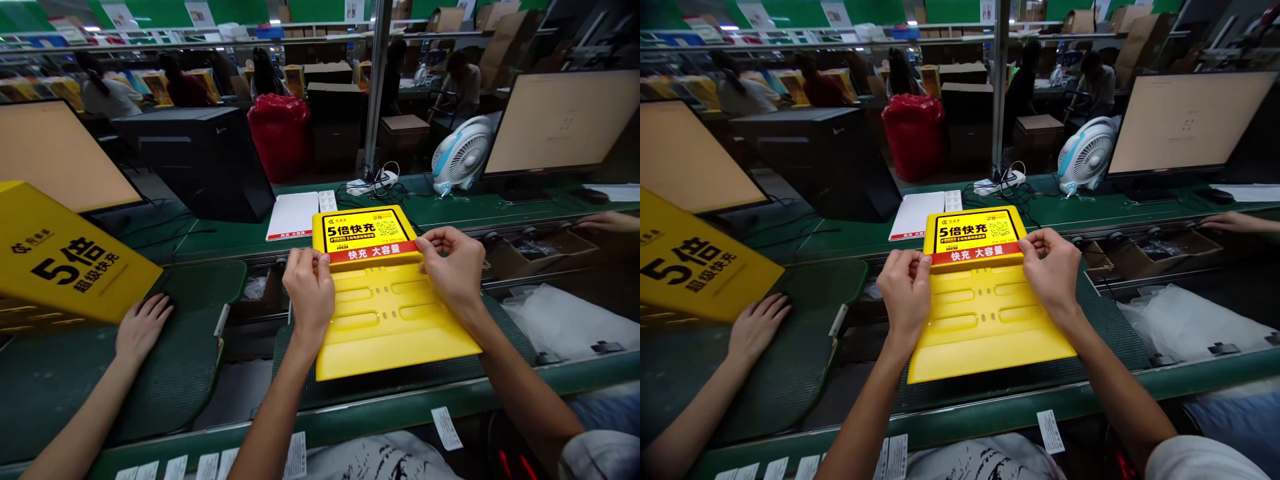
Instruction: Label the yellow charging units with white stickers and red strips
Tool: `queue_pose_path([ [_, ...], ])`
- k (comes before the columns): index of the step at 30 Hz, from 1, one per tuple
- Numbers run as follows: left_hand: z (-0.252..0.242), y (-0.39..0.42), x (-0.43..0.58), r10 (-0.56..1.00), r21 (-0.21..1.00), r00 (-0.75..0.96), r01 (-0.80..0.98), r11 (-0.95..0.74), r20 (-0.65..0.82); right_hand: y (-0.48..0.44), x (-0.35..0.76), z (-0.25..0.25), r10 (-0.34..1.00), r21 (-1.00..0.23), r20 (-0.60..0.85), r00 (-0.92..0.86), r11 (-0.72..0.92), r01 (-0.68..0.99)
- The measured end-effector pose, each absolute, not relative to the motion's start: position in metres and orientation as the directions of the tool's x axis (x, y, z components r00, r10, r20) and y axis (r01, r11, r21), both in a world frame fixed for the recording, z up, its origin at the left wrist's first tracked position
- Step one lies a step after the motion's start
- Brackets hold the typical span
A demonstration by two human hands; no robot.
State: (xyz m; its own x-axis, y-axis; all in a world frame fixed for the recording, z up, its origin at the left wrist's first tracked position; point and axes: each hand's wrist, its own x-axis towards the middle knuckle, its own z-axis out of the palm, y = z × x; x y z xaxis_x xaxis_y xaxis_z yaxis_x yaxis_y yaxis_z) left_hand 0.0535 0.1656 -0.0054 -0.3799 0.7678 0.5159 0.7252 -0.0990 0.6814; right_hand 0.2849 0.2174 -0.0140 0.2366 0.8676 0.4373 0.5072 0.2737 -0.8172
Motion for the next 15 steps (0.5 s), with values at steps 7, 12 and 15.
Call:
queue_pose_path([
  [7,-0.01,0.171,0.052,0.805,0.658,-0.384,0.753,-0.01,0.452,0.225,0.286,-0.015,0.936,-0.814,0.311,0.162,0.175,0.553],
  [12,-0.009,0.174,0.053,0.808,0.611,-0.379,0.791,0.03,0.451,0.229,0.288,-0.017,0.953,-0.823,0.26,0.158,0.133,0.552],
  [15,-0.009,0.173,0.053,0.815,0.6,-0.36,0.8,0.019,0.454,0.229,0.288,-0.016,0.958,-0.85,0.22,0.185,0.095,0.518],
])
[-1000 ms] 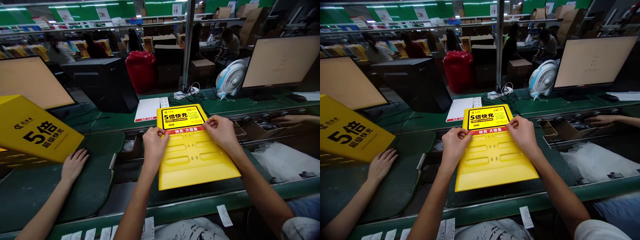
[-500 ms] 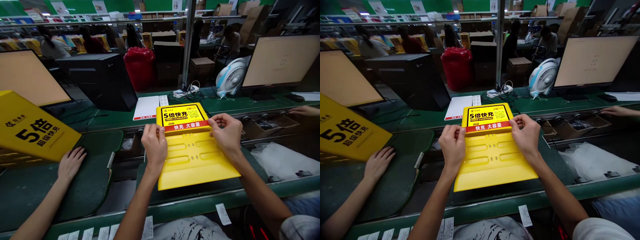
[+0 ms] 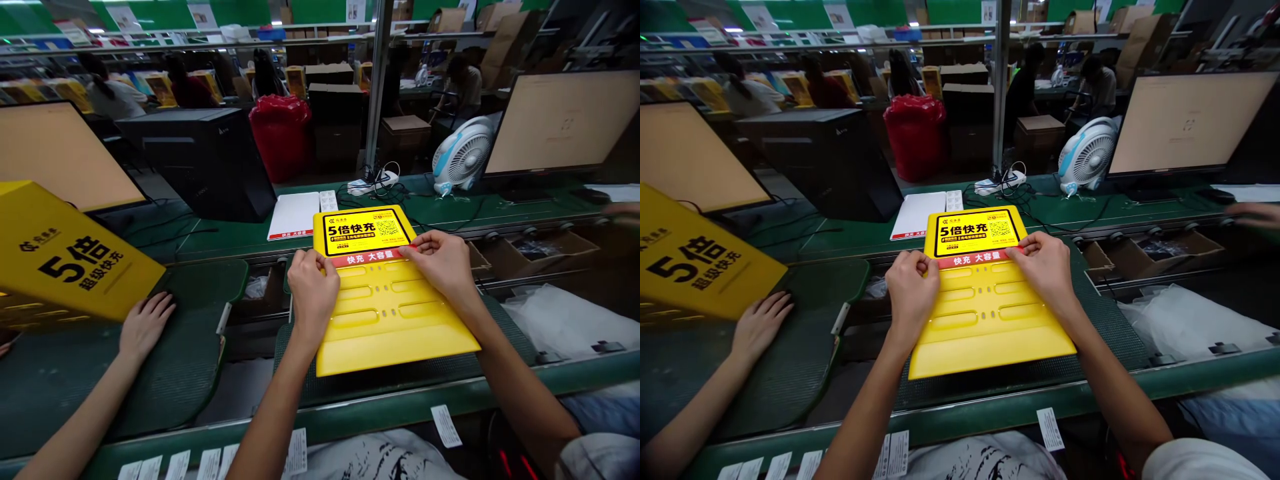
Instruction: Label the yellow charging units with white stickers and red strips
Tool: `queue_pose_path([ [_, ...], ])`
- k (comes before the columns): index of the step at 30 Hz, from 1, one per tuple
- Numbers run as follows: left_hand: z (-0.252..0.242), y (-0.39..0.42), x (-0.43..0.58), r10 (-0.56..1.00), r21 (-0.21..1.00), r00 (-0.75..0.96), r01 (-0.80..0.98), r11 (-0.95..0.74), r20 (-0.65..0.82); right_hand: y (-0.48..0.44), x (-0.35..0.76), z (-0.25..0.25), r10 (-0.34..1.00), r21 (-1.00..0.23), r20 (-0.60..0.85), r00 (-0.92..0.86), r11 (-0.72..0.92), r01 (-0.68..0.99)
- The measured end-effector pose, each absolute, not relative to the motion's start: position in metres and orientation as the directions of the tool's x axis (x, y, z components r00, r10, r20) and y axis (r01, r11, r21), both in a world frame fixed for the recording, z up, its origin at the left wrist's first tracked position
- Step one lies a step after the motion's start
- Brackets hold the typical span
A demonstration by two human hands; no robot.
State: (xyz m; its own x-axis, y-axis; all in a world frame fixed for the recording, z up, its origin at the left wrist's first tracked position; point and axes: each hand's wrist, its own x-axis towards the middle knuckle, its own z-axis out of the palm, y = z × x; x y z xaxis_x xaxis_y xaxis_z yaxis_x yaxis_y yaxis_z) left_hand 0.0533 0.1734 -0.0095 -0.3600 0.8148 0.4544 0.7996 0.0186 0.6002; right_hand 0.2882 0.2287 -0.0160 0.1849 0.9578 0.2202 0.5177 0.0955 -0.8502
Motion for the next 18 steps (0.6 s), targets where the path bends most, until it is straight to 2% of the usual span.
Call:
queue_pose_path([
  [18,-0.0104,0.173,0.0555,0.837,0.602,-0.33,0.798,0.001,0.436,0.2281,0.2903,-0.0172,0.953,-0.831,0.242,0.182,0.107,0.546],
])
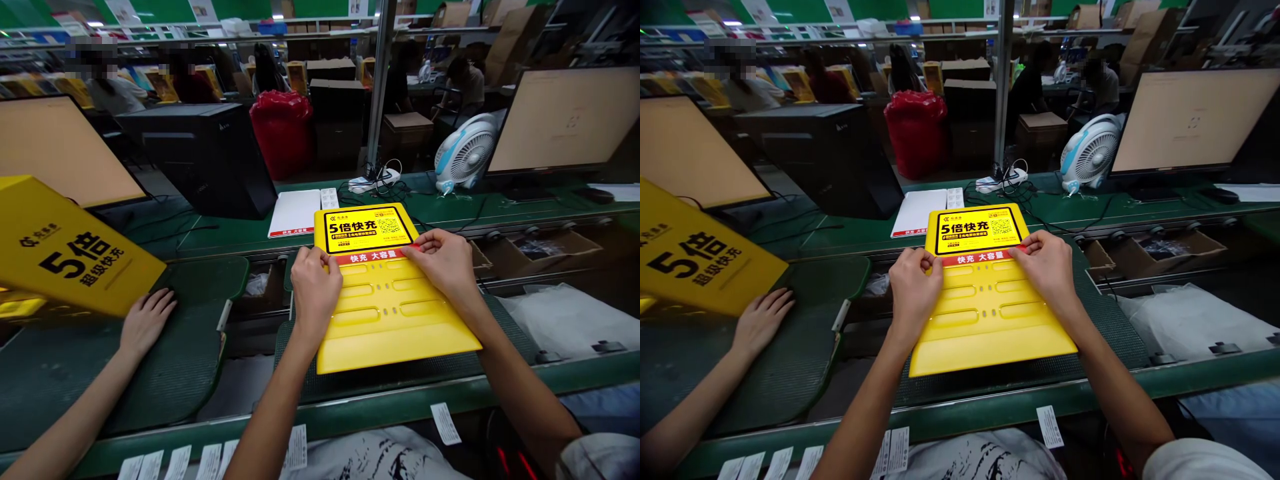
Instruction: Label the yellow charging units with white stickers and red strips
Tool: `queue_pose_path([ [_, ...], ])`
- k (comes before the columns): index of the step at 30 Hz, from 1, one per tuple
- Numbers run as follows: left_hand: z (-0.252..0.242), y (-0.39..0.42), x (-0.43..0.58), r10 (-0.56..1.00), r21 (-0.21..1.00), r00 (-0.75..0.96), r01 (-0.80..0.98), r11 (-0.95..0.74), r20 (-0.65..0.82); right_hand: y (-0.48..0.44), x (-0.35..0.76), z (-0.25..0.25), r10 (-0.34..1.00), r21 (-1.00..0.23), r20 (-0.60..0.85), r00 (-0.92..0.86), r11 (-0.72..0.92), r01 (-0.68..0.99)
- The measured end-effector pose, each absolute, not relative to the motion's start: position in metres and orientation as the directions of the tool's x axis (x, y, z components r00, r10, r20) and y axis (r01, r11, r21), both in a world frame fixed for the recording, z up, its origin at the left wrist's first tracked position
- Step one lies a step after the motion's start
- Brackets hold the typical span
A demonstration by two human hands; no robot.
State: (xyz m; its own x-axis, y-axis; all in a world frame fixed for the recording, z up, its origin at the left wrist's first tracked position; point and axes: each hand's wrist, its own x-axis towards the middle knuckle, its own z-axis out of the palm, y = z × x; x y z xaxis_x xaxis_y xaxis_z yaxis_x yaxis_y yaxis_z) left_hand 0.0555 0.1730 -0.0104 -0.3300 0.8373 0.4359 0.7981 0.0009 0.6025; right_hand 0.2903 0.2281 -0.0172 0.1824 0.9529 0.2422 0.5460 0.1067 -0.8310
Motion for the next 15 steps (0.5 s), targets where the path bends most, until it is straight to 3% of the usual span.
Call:
queue_pose_path([
  [15,-0.0071,0.1731,0.0564,0.858,0.587,-0.322,0.809,0.03,0.4,0.2287,0.2904,-0.0177,0.954,-0.82,0.243,0.177,0.104,0.563],
])
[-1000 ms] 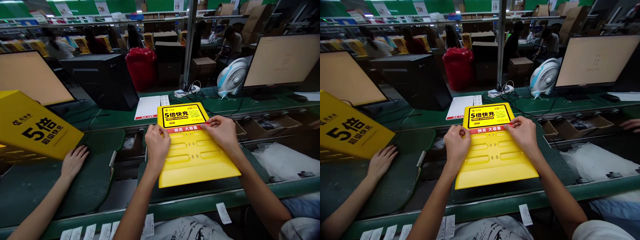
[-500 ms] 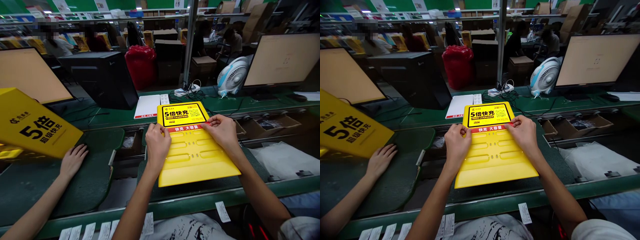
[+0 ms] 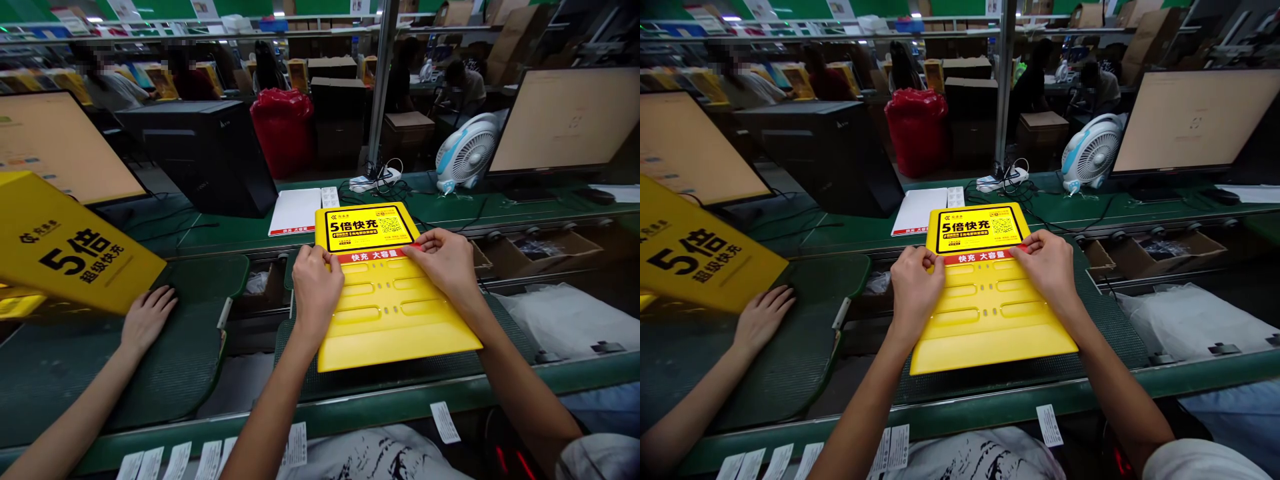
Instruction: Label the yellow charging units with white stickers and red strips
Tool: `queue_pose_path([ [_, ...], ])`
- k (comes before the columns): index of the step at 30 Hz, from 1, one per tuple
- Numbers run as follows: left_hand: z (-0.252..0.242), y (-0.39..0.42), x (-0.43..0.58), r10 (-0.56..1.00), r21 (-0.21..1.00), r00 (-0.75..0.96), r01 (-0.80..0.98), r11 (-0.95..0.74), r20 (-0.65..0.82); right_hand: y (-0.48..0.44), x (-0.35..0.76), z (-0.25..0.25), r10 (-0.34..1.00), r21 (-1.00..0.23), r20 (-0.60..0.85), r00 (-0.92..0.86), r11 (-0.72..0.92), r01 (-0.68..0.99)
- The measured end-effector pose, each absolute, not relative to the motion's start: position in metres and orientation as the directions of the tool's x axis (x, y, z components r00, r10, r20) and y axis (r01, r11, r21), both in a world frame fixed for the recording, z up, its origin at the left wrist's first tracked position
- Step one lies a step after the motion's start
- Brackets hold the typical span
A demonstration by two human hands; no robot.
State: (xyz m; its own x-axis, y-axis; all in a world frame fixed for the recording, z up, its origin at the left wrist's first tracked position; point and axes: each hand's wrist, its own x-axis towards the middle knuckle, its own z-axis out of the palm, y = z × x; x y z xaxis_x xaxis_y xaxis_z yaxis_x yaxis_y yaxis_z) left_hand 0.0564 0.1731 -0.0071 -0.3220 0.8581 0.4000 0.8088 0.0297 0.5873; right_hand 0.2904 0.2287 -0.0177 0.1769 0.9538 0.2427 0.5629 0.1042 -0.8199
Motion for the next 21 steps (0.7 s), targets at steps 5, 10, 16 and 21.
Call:
queue_pose_path([
  [5,-0.004,0.172,0.056,0.873,0.579,-0.319,0.814,0.053,0.368,0.228,0.29,-0.018,0.952,-0.806,0.252,0.172,0.108,0.582],
  [10,-0.002,0.173,0.055,0.885,0.551,-0.317,0.83,0.085,0.341,0.228,0.29,-0.016,0.955,-0.796,0.247,0.166,0.102,0.597],
  [16,0.01,0.179,0.048,0.936,0.52,-0.287,0.842,0.144,0.204,0.228,0.287,-0.008,0.961,-0.726,0.243,0.131,0.09,0.681],
  [21,0.016,0.181,0.044,0.958,0.48,-0.251,0.863,0.155,0.142,0.227,0.284,0.0,0.967,-0.634,0.229,0.109,0.063,0.771],
])
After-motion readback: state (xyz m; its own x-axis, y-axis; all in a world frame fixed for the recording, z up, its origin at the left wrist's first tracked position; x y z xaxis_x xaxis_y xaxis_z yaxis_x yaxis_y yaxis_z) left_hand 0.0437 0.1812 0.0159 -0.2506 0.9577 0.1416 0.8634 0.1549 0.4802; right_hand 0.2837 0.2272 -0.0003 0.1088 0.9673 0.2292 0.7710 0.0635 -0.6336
